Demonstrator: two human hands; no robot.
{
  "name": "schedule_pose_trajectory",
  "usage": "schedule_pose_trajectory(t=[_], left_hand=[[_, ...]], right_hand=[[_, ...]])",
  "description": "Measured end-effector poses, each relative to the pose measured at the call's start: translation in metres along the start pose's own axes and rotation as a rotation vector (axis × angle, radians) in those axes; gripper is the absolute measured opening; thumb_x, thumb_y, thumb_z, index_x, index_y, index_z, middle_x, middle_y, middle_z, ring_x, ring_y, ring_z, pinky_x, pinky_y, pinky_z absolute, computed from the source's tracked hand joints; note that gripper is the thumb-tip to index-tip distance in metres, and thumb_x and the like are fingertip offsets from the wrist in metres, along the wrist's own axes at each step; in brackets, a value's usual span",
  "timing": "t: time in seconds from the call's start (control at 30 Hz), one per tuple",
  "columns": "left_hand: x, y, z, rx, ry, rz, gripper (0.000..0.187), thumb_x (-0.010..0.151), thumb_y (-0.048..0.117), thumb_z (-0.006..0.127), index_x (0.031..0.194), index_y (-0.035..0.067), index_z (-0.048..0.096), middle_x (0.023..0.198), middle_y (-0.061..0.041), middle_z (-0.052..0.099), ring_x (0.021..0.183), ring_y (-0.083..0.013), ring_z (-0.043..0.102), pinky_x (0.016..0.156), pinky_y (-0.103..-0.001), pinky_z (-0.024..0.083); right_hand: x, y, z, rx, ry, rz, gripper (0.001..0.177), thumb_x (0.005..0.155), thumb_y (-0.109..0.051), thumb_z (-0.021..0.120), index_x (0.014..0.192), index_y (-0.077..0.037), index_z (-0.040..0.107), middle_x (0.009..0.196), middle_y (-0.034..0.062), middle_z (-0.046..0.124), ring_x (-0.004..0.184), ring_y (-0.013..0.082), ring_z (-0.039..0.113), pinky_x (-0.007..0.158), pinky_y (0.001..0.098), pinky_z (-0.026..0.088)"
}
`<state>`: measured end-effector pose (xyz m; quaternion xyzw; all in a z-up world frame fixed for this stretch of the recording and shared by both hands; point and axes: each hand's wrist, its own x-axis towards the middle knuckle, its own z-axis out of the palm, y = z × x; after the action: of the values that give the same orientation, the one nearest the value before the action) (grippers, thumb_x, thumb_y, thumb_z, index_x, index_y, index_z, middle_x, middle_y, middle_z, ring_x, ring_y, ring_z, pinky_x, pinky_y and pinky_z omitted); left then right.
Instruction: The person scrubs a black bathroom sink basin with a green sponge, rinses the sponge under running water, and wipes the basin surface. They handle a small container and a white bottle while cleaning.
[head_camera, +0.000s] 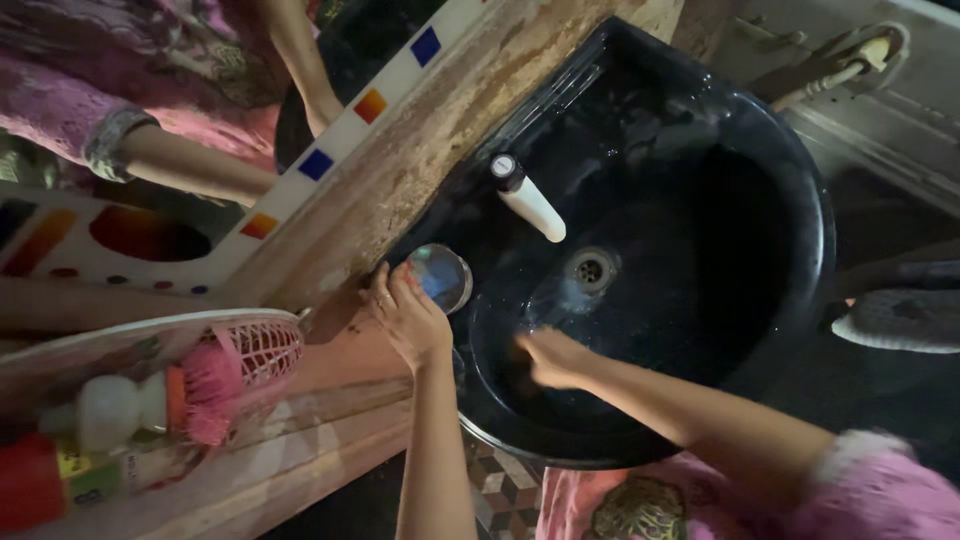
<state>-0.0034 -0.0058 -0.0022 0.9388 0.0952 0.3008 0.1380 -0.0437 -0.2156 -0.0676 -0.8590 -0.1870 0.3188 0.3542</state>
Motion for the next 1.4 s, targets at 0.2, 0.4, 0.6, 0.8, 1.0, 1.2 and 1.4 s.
schedule_pose_trajectory(t=[0.2, 0.4, 0.6, 0.8, 1.0, 1.2, 1.4], left_hand=[[-0.012, 0.009, -0.020, -0.059, 0.073, 0.442, 0.030, 0.102, 0.008, 0.052, 0.129, 0.001, 0.066, 0.130, -0.018, 0.064, 0.120, -0.0402, 0.061, 0.106, -0.055, 0.044], [-0.086, 0.071, -0.021, -0.468, -0.977, 0.360, 0.021, 0.088, 0.007, 0.061, 0.100, 0.012, 0.077, 0.104, -0.012, 0.075, 0.099, -0.0348, 0.070, 0.086, -0.046, 0.055], [-0.106, 0.094, 0.007, -0.379, -1.205, 0.513, 0.024, 0.077, 0.009, 0.067, 0.094, 0.017, 0.081, 0.096, -0.011, 0.076, 0.099, -0.0342, 0.069, 0.089, -0.046, 0.054], [-0.129, 0.122, 0.030, -0.377, -1.401, 0.449, 0.033, 0.078, 0.008, 0.068, 0.107, 0.016, 0.080, 0.105, -0.017, 0.072, 0.103, -0.0384, 0.068, 0.091, -0.047, 0.054], [-0.127, 0.102, 0.049, -0.226, -1.406, 0.524, 0.014, 0.078, 0.015, 0.076, 0.089, 0.008, 0.078, 0.098, -0.018, 0.073, 0.095, -0.0384, 0.071, 0.084, -0.048, 0.056], [-0.098, 0.024, 0.061, 0.316, -1.033, 0.468, 0.013, 0.077, 0.013, 0.080, 0.086, 0.004, 0.076, 0.095, -0.020, 0.074, 0.088, -0.0362, 0.074, 0.075, -0.045, 0.061], [-0.146, 0.123, 0.086, -0.372, -1.294, 0.059, 0.030, 0.073, 0.027, 0.086, 0.096, 0.010, 0.077, 0.093, -0.014, 0.077, 0.090, -0.0305, 0.077, 0.081, -0.041, 0.060]], right_hand=[[0.004, -0.007, 0.007, 0.318, 0.242, 0.006, 0.043, 0.078, -0.007, 0.077, 0.120, -0.005, 0.070, 0.113, 0.0158, 0.076, 0.105, 0.0308, 0.075, 0.094, 0.0398, 0.057], [-0.075, 0.042, -0.011, -0.035, -0.131, 0.046, 0.037, 0.081, -0.022, 0.078, 0.116, -0.014, 0.075, 0.111, 0.0139, 0.076, 0.106, 0.0291, 0.073, 0.093, 0.0392, 0.057], [-0.158, 0.057, -0.098, 0.054, -0.062, 0.029, 0.040, 0.086, -0.021, 0.071, 0.125, -0.022, 0.077, 0.125, 0.0020, 0.077, 0.106, 0.0212, 0.073, 0.089, 0.0346, 0.056], [-0.251, 0.083, -0.141, 0.501, 0.784, 0.149, 0.041, 0.086, -0.010, 0.062, 0.126, -0.016, 0.069, 0.122, 0.0072, 0.074, 0.111, 0.0242, 0.073, 0.094, 0.0338, 0.057], [-0.294, 0.157, -0.126, -0.185, 0.654, 0.694, 0.049, 0.086, -0.022, 0.070, 0.135, -0.027, 0.067, 0.125, 0.0049, 0.073, 0.112, 0.0267, 0.071, 0.093, 0.0411, 0.059], [-0.312, 0.291, -0.039, -0.187, 0.258, 0.954, 0.058, 0.090, -0.054, 0.067, 0.142, -0.028, 0.063, 0.131, 0.0062, 0.074, 0.117, 0.0288, 0.073, 0.098, 0.0425, 0.060], [-0.338, 0.365, 0.020, -0.025, 0.070, 1.053, 0.070, 0.084, -0.059, 0.074, 0.143, -0.022, 0.059, 0.138, 0.0101, 0.069, 0.128, 0.0298, 0.066, 0.106, 0.0443, 0.054]])
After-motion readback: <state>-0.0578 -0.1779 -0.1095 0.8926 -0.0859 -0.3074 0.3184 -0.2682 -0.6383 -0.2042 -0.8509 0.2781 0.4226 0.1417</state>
